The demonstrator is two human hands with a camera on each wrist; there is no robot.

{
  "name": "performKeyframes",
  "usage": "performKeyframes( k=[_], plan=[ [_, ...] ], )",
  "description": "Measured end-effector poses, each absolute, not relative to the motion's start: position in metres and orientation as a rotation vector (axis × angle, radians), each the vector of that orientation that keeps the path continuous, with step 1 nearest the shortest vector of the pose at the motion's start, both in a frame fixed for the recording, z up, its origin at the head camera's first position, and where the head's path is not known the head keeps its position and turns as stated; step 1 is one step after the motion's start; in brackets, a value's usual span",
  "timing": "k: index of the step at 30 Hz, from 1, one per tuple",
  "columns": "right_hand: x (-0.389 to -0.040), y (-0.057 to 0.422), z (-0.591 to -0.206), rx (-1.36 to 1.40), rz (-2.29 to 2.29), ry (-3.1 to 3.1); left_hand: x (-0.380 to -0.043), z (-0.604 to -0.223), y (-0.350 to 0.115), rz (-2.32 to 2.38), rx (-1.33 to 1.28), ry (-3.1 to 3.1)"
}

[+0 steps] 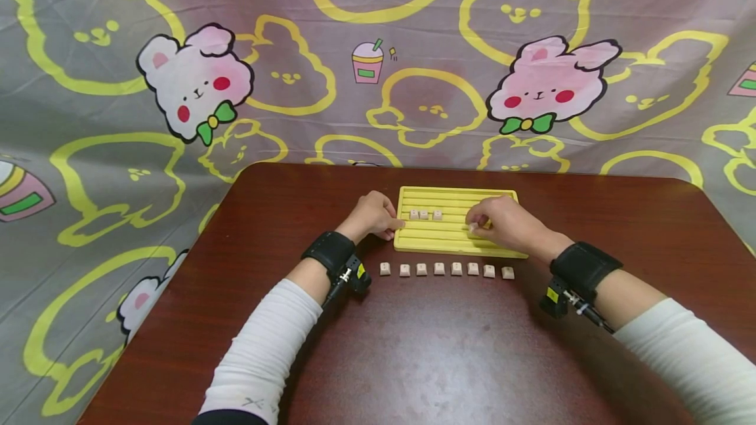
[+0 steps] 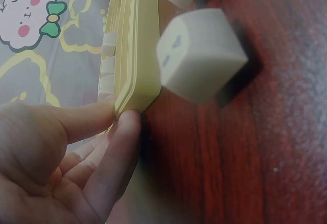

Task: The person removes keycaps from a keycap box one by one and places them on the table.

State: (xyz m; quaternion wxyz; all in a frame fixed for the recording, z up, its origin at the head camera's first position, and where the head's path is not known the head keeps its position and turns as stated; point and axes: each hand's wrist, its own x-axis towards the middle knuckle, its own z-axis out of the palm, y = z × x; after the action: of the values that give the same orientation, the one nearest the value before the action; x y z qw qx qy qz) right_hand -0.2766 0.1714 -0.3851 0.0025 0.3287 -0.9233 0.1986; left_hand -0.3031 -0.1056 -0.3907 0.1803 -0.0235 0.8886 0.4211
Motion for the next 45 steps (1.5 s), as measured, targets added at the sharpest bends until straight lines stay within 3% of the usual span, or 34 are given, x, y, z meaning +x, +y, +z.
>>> performKeyframes(
  k=[45],
  plan=[
    [-0.252, 0.187, -0.376, 1.062, 0.546, -2.9, -0.304, -0.386, -0.103, 1.174, -0.1, 2.49]
  ],
)
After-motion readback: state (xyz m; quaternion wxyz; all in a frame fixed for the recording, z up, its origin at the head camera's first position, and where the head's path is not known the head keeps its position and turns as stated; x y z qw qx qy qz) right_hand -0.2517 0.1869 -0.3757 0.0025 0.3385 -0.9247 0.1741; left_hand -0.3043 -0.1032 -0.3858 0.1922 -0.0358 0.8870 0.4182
